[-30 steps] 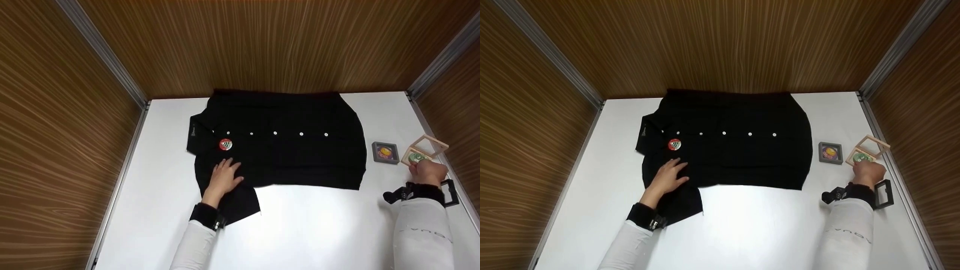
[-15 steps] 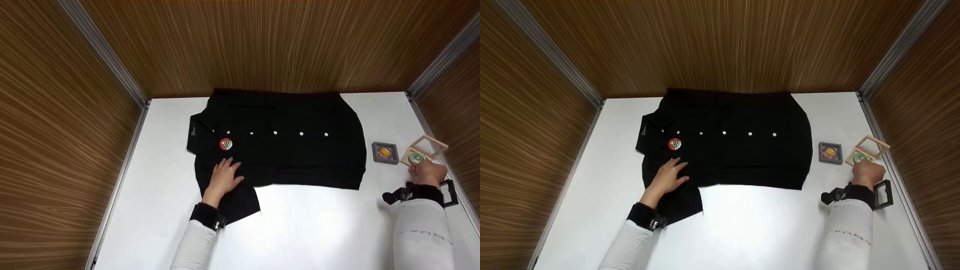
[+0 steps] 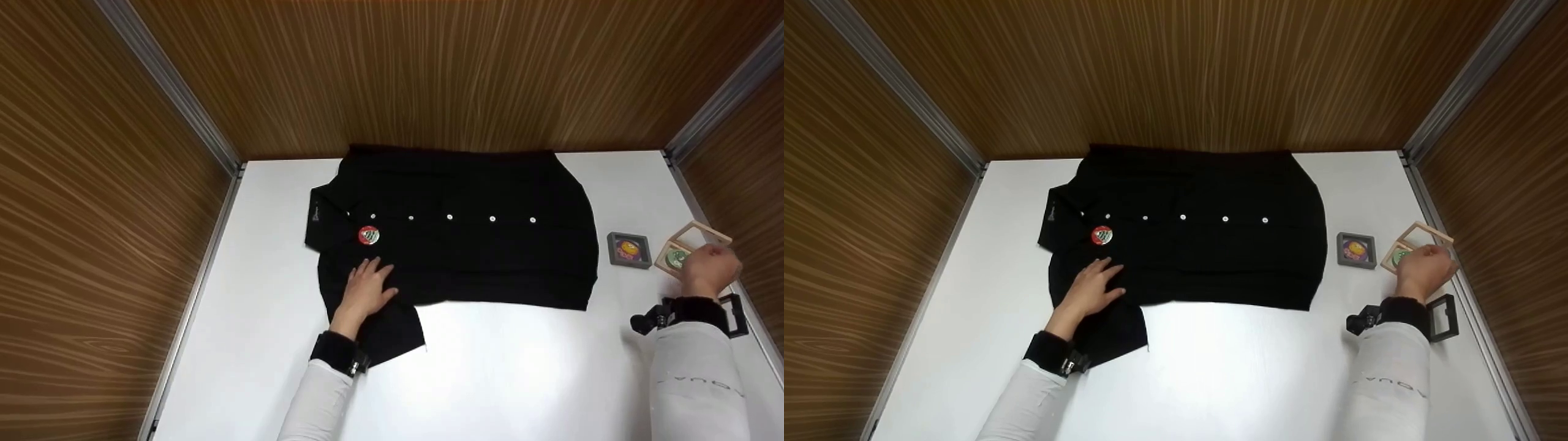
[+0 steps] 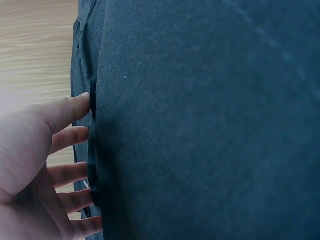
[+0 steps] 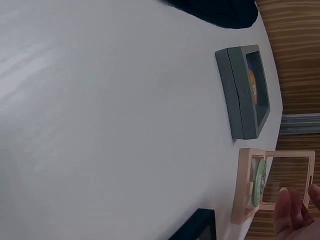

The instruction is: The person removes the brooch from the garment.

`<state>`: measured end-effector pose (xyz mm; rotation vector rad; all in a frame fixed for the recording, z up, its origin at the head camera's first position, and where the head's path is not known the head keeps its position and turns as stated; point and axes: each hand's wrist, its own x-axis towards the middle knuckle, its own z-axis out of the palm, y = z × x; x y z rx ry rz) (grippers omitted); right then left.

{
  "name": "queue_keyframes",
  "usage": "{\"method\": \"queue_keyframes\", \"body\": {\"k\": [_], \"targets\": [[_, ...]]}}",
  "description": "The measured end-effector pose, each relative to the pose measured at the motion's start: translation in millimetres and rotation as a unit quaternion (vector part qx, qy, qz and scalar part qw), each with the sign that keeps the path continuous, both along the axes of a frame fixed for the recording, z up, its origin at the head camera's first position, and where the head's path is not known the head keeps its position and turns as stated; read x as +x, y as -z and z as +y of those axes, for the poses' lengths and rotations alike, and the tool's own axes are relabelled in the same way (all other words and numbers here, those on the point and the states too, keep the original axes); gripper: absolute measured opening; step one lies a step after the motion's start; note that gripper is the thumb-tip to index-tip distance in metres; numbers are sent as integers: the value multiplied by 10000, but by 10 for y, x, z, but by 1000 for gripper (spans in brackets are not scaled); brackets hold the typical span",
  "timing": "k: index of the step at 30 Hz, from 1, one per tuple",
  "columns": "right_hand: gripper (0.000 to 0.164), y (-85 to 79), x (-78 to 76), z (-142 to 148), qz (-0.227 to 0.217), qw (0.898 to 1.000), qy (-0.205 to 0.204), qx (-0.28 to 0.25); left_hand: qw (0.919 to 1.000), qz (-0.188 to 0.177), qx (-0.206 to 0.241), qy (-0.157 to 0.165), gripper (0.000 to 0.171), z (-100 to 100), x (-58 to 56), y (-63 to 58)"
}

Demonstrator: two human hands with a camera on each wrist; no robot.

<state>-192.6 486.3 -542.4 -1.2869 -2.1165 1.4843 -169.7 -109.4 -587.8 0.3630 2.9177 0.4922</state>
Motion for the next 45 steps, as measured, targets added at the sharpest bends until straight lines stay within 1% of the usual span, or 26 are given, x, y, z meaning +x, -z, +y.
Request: {"method": "queue_keyframes", "body": {"k": [1, 2, 3, 6, 8, 10, 12, 15, 17, 18, 20, 22, 24, 27, 32, 35, 40, 43, 45], "targets": [[42, -14, -10, 1, -196, 9984, -278, 460, 10000, 3, -4, -2, 55, 0, 0, 0], [49, -32, -16, 1, -362, 9941, -548, 859, 10000, 8, -1, -3, 55, -1, 1, 1], [53, -49, -24, 5, -443, 9898, -760, 1116, 10000, 10, -3, -3, 55, -3, 1, 2], [55, -103, -48, 10, -590, 9763, -1199, 1701, 10000, 30, -3, 10, 55, -2, 1, 7], [56, -141, -72, 16, -737, 9665, -1482, 1960, 10000, 51, -7, 22, 55, -3, 1, 11], [59, -176, -96, 30, -946, 9556, -1777, 2151, 10000, 74, -17, 36, 54, -3, 0, 16], [64, -215, -117, 55, -1259, 9421, -2143, 2249, 9999, 92, -25, 41, 54, -5, 1, 21], [73, -262, -126, 105, -1707, 9192, -2774, 2213, 9999, 97, -15, 35, 54, -7, 5, 22], [77, -283, -118, 140, -1934, 9052, -3122, 2138, 9999, 104, 9, 37, 54, -5, 8, 20], [79, -285, -113, 155, -2009, 8994, -3272, 2089, 9999, 105, 14, 40, 54, -4, 9, 19], [81, -278, -104, 176, -2092, 8928, -3441, 2018, 9999, 117, 28, 46, 54, -2, 11, 17], [82, -264, -98, 190, -2112, 8908, -3503, 1977, 9999, 151, 43, 62, 54, -3, 10, 16], [83, -246, -94, 198, -2089, 8912, -3529, 1938, 9998, 172, 42, 65, 54, -2, 8, 13], [85, -219, -89, 197, -2035, 8943, -3507, 1894, 9998, 185, 9, 61, 54, 0, 4, 12], [83, -162, -65, 166, -1924, 8990, -3365, 2037, 9999, 156, -24, 49, 54, 4, 7, 7], [80, -129, -47, 138, -1790, 9052, -3234, 2097, 9999, 156, 0, 57, 54, 3, 11, 4], [77, -88, -19, 98, -1539, 9214, -2940, 2024, 9998, 169, -40, 66, 53, 1, 9, 3], [76, -85, 13, 78, -1485, 9245, -2879, 2009, 9998, 192, -75, 83, 52, -1, 7, 8], [76, -91, 40, 64, -1536, 9217, -2916, 2047, 9997, 188, -92, 95, 52, 1, 7, 11]]}}
